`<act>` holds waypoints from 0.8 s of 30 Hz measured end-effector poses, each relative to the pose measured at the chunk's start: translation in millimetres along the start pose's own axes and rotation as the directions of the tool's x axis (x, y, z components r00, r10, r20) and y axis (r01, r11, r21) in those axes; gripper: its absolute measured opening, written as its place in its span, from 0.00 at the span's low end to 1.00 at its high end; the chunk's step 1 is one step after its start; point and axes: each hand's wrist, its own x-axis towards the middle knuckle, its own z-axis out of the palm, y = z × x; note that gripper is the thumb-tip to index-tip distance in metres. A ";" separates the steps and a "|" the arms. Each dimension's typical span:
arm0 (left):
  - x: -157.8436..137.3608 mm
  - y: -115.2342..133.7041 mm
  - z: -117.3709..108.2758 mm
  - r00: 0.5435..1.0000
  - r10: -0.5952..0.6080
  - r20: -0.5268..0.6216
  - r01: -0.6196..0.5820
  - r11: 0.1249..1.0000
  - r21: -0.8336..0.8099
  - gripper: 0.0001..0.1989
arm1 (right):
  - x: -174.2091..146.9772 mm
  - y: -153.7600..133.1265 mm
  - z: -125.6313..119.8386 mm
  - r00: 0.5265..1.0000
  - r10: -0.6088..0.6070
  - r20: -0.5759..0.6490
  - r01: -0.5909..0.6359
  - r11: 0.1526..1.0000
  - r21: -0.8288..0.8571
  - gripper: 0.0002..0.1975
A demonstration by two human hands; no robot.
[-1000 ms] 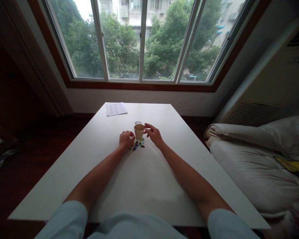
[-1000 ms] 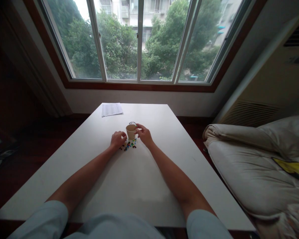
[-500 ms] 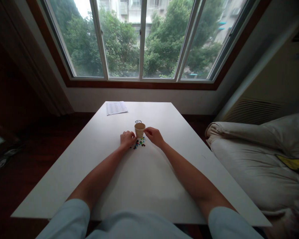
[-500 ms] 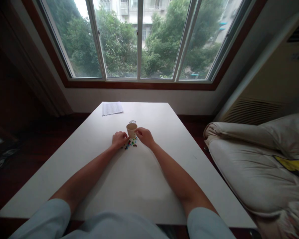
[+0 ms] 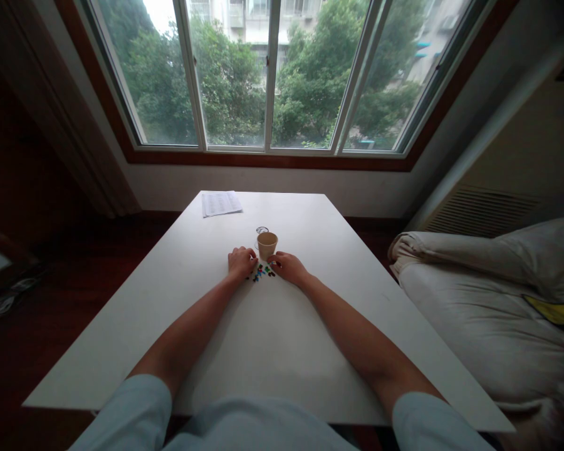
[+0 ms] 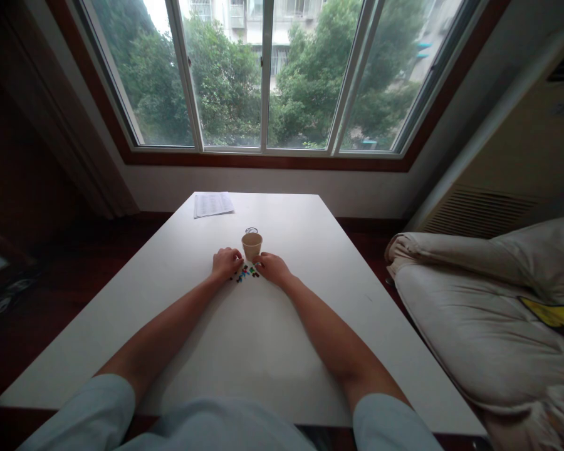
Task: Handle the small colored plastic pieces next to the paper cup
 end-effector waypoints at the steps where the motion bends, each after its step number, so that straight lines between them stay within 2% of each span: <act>1: 0.0 -0.8 0.6 1.000 0.008 -0.008 -0.008 1.000 -0.008 0.09 | -0.3 -0.6 -0.1 1.000 0.004 -0.008 -0.003 1.000 0.006 0.12; 11: -0.9 -0.5 0.4 0.998 0.023 -0.051 -0.024 1.000 -0.017 0.07 | -1.6 -6.8 0.5 0.999 0.023 -0.032 -0.022 1.000 0.017 0.11; 24: 1.5 -0.4 -5.2 0.985 0.004 -0.172 -0.037 0.982 -0.186 0.06 | -2.3 -4.5 2.2 0.998 0.065 -0.027 -0.064 0.997 0.046 0.12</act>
